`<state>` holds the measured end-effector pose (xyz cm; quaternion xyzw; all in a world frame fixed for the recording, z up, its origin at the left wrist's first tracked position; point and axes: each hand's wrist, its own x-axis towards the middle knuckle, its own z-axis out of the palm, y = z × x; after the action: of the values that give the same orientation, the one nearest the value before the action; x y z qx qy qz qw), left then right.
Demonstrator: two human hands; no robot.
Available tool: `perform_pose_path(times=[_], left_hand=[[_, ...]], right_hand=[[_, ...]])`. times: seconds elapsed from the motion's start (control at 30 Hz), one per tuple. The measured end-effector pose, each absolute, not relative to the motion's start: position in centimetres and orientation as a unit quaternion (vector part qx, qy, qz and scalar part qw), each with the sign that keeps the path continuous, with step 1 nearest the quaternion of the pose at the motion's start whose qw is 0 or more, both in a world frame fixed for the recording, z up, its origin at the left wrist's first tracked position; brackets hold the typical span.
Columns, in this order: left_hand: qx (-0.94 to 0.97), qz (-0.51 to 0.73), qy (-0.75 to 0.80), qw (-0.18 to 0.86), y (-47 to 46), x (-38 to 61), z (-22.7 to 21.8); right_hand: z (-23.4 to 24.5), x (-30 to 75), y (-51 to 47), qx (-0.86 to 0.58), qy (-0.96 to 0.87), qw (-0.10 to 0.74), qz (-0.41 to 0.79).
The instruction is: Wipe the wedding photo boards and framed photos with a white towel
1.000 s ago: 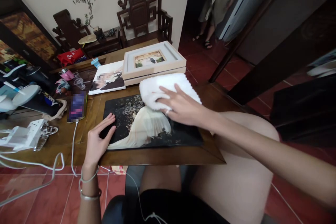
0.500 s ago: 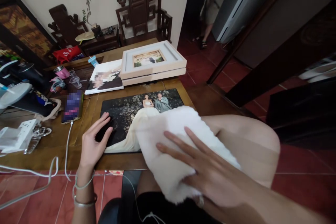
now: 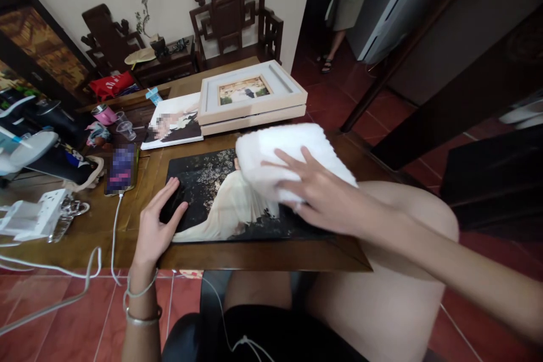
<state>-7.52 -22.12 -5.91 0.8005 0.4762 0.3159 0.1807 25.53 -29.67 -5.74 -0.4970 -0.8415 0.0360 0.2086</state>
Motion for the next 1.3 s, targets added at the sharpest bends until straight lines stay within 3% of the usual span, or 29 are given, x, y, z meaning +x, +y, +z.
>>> perform_pose_path(times=[0.23, 0.63, 0.8, 0.93, 1.07, 1.3], left_hand=[[0.815, 0.288, 0.475, 0.165, -22.3, -7.5, -5.7], [0.820, 0.270, 0.464, 0.198, -22.3, -7.8, -5.7], [0.821, 0.271, 0.465, 0.192, -22.2, -7.8, -5.8], [0.819, 0.268, 0.469, 0.193, -22.1, -7.7, -5.8], [0.817, 0.265, 0.475, 0.188, -22.1, -7.6, -5.8], [0.821, 0.265, 0.468, 0.191, -22.1, -7.8, -5.7]], right_hand=[[-6.3, 22.1, -39.6, -0.446, -0.846, 0.276, 0.089], [-4.9, 25.5, -24.9, -0.492, -0.843, 0.215, 0.020], [-6.0, 23.9, -28.5, -0.482, -0.831, 0.278, -0.028], [-6.4, 22.9, -33.9, -0.446, -0.835, 0.321, 0.024], [-5.9, 23.5, -34.8, -0.443, -0.846, 0.290, 0.069], [-5.4, 26.1, -26.1, -0.453, -0.861, 0.227, 0.038]])
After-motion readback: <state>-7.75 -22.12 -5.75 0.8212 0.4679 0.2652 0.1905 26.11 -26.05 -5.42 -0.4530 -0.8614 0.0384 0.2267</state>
